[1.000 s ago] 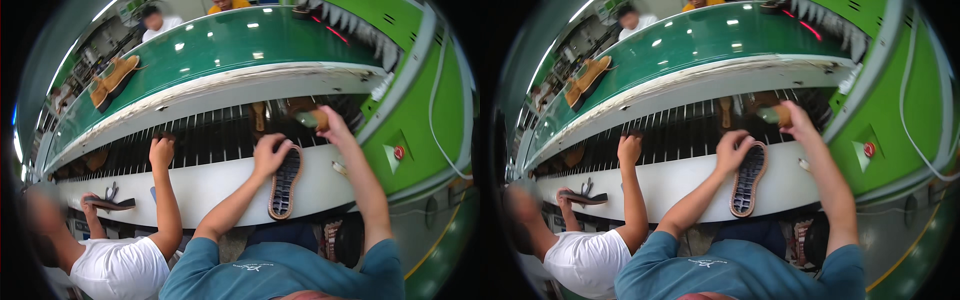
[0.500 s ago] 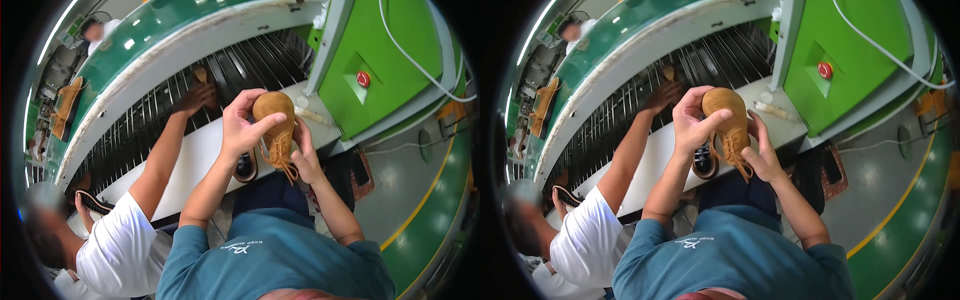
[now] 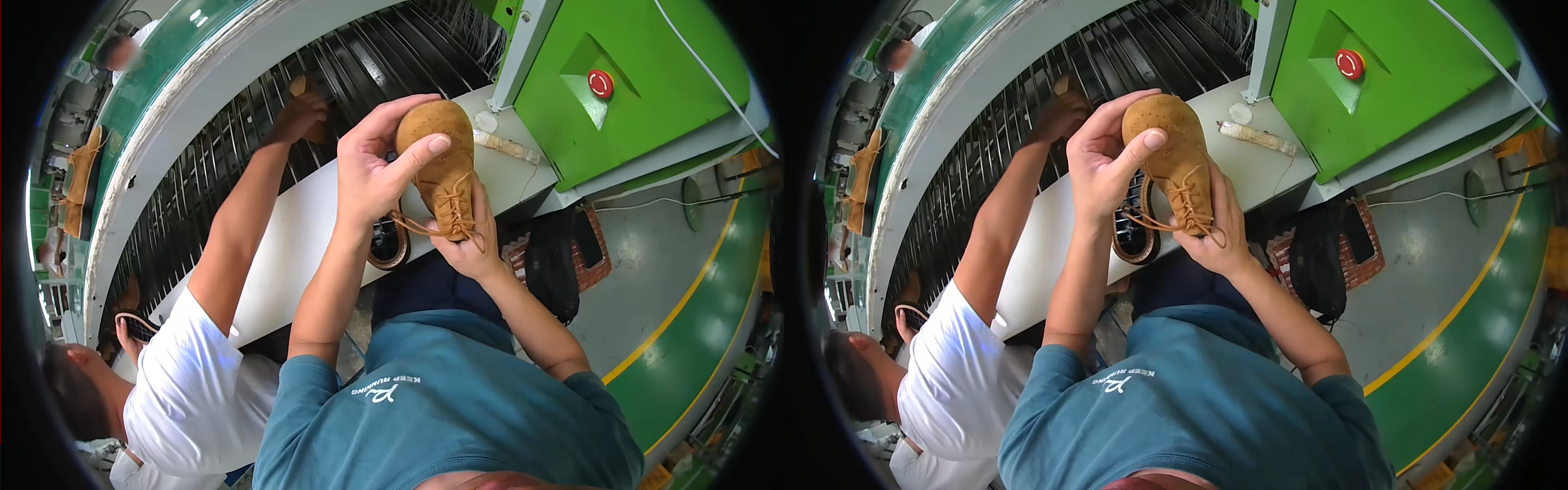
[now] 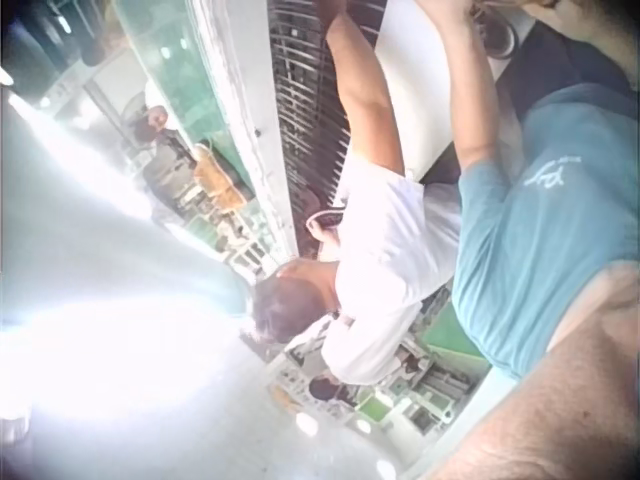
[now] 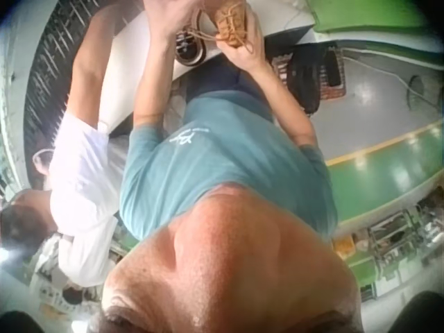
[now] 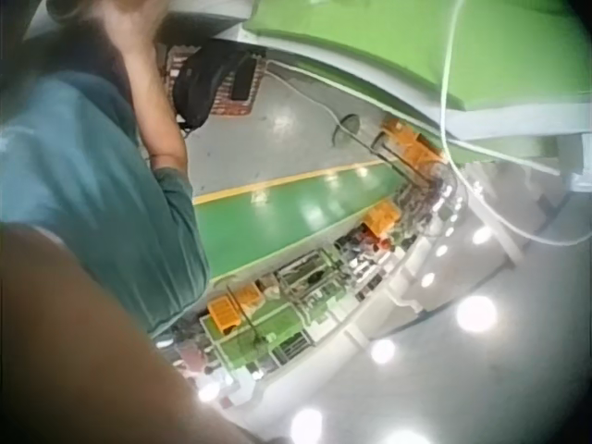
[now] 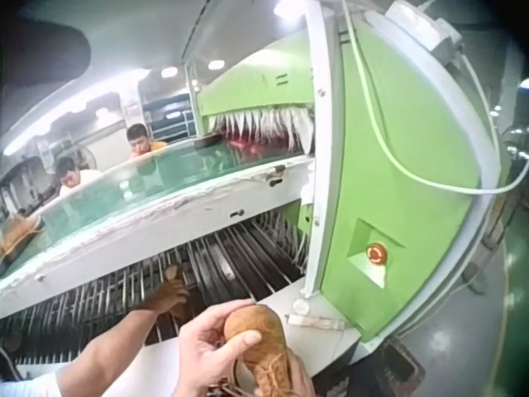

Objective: The person assembles brown suede shoes by attaching black rubber soles to the uppers. They pick up shoes and soles from a conveyor belt, align the parts, and press them together by hand. The person repeatedly handles the shoes, turning them over to inspect the attachment before placing them back on the line.

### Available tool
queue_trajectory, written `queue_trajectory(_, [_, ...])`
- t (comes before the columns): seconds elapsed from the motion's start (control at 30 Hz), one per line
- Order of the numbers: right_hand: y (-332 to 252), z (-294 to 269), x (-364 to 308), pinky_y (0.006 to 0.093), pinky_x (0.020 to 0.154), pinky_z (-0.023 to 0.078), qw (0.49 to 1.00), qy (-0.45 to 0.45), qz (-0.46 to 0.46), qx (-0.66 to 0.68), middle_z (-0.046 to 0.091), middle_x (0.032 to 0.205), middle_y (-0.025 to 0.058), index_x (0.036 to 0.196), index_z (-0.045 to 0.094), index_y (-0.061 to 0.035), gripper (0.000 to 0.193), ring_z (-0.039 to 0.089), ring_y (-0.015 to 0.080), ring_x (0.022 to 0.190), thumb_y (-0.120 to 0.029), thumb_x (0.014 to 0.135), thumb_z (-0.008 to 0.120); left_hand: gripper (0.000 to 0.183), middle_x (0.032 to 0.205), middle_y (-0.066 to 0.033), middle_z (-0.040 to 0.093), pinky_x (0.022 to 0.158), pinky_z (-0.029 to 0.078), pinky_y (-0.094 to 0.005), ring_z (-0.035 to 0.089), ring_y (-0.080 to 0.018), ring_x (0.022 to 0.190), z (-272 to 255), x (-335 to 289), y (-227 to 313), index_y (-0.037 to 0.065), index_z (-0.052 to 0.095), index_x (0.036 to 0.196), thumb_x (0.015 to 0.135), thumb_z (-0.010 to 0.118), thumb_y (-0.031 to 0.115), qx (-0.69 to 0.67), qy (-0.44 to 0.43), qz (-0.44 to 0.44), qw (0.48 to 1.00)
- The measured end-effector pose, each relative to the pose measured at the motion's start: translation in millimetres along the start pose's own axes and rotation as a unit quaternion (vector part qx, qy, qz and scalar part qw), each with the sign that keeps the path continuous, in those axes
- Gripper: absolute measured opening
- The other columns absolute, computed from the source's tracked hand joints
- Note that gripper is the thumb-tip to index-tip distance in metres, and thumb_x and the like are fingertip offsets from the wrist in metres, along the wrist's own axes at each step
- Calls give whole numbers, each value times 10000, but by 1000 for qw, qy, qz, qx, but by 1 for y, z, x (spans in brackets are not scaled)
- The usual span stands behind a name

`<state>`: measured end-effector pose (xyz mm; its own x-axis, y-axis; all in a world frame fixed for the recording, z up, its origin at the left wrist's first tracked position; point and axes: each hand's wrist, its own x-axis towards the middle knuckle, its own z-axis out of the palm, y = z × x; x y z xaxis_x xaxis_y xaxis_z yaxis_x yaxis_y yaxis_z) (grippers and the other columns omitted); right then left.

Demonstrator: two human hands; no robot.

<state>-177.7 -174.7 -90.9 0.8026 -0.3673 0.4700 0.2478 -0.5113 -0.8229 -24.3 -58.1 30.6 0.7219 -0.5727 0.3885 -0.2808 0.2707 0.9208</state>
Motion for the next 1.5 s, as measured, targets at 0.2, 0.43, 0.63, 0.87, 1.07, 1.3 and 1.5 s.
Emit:
queue_trajectory(0.2, [4,5,0,453,1134,513,1000,12,-19,4,580,1505,265,1644,385,70,865,639,393,1342,-130,924,820,481,1263,-111,803,1012,603,-318,758,-161,1144,-9,3,-5,-32,687,1434,1009,845,131,-59,-16,-33,998])
queue_trajectory(0.43, [10,16,0,423,1105,523,994,31,30,98,636,1437,200,1552,492,67,673,663,291,1271,-93,964,776,688,1189,-238,810,1001,591,-385,785,-296,1143,-116,10,-111,-25,772,1329,1017,754,588,396,21,-185,899])
queue_trajectory(0.63, [20,16,1,466,1136,492,994,-6,43,103,590,1465,244,1571,456,62,725,630,366,1322,-86,947,794,357,973,-41,794,796,554,-280,695,-102,855,-128,-9,-137,-25,793,1164,1076,787,322,195,71,-232,951])
queue_trajectory(0.87, [15,15,0,466,1152,487,996,0,38,85,583,1510,233,1541,514,59,655,621,365,1361,-76,961,789,265,1039,-64,802,799,608,-266,747,-104,891,-114,0,-65,1,672,1217,1086,773,208,-113,174,-99,973])
queue_trajectory(1.07, [14,18,-5,498,1169,484,997,20,52,56,565,1541,255,1513,583,48,599,614,414,1395,-102,973,795,402,1199,-95,810,1003,575,-273,738,-117,1101,-104,-6,-40,-44,660,1404,1085,769,174,-127,169,-27,977])
queue_trajectory(1.3, [15,18,-2,504,1160,490,998,13,28,49,568,1534,258,1490,616,43,555,616,428,1398,-115,985,785,405,1205,-68,801,1007,554,-252,717,-96,1103,-106,-9,-38,-47,695,1398,1077,782,184,-113,165,-14,980])
queue_trajectory(1.5, [15,20,-3,510,1169,477,999,14,20,26,552,1543,266,1484,615,43,563,596,423,1416,-127,977,790,405,1184,-55,800,987,557,-249,716,-91,1083,-109,-11,-39,-42,718,1370,1064,803,210,-109,180,-24,977])
